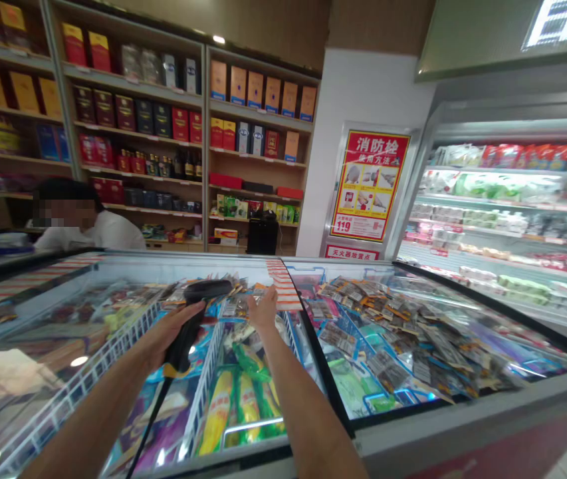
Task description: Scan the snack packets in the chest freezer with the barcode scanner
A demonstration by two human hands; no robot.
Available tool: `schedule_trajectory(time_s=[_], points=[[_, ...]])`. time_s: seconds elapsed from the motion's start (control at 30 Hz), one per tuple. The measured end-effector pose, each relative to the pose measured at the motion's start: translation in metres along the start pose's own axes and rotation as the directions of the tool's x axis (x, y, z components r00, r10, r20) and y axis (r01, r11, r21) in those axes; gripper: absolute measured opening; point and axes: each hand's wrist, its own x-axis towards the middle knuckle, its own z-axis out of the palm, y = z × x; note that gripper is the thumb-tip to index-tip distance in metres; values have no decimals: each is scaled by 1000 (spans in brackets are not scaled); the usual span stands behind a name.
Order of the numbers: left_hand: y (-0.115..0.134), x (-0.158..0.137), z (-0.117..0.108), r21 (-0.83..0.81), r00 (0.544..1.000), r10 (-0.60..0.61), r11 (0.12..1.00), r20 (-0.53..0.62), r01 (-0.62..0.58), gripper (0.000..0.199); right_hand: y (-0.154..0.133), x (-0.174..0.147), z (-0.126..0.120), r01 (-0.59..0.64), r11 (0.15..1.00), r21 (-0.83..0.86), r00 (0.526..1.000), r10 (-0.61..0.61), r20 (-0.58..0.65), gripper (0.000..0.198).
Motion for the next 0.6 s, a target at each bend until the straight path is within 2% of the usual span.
schedule_trajectory(time_s=[0.17,0.33,0.47,0.6], points=[[-3,5,-1,4,1000,-18,1000,16,18,28,-15,-8,12,-37,976,-216,987,70,147,81],[2,5,4,10,999,-32,999,-14,32,20,-26,-4,4,-42,955,-294,967,112,227,74],[1,5,15,-6,998,-58,998,7,58,19,-11,4,-31,-36,949,-314,972,107,211,69],[-5,6,35,5,994,-70,998,87,70,22,33,11,-86,-32,942,-334,986,83,141,65]])
